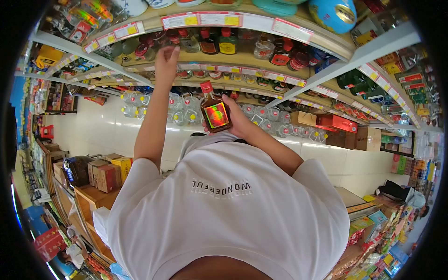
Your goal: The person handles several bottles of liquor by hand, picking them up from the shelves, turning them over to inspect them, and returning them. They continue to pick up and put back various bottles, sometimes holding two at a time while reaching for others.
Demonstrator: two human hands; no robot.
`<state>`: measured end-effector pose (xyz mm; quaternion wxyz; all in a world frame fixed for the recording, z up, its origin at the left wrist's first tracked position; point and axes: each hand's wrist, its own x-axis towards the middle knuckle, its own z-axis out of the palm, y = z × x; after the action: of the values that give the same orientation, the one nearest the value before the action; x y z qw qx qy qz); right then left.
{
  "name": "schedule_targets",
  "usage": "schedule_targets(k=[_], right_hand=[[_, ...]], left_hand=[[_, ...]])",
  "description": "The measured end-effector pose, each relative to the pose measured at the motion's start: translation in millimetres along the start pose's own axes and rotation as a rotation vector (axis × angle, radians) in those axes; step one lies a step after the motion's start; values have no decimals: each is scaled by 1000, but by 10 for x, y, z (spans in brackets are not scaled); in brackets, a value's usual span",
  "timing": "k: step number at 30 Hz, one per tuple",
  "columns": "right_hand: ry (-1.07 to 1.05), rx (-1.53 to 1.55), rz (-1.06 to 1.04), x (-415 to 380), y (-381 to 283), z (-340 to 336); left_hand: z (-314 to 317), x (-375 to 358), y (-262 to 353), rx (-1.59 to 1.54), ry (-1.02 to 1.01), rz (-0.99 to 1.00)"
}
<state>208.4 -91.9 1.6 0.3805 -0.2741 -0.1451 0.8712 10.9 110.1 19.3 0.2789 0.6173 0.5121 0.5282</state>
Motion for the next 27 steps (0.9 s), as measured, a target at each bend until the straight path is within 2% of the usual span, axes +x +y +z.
schedule_targets(k=[3,6,9,10,14,17,19,21,24,27], right_hand=[[-48,25,-50,-328,-22,-149],[-21,38,-63,-631,-41,-304],[-21,50,-100,-896,-24,-426],[-30,26,-115,-978,-12,-475],[14,67,-111,-1221,55,-608],[35,69,-125,-1295,95,-628],[37,75,-140,-1284,103,-624],[45,79,-133,-1242,93,-586],[79,43,-129,-1038,118,-510],[74,29,-124,-778,151,-412]], left_hand=[[282,501,-322,367,99,336],[481,681,-273,446,-30,329],[653,788,-505,15,-2,256],[632,821,-538,188,11,204],[604,795,-590,527,51,296],[585,816,-785,507,82,261],[548,775,-714,604,102,396],[541,637,-569,463,-4,170],[530,453,-331,390,-28,195],[486,469,-536,390,-24,280]])
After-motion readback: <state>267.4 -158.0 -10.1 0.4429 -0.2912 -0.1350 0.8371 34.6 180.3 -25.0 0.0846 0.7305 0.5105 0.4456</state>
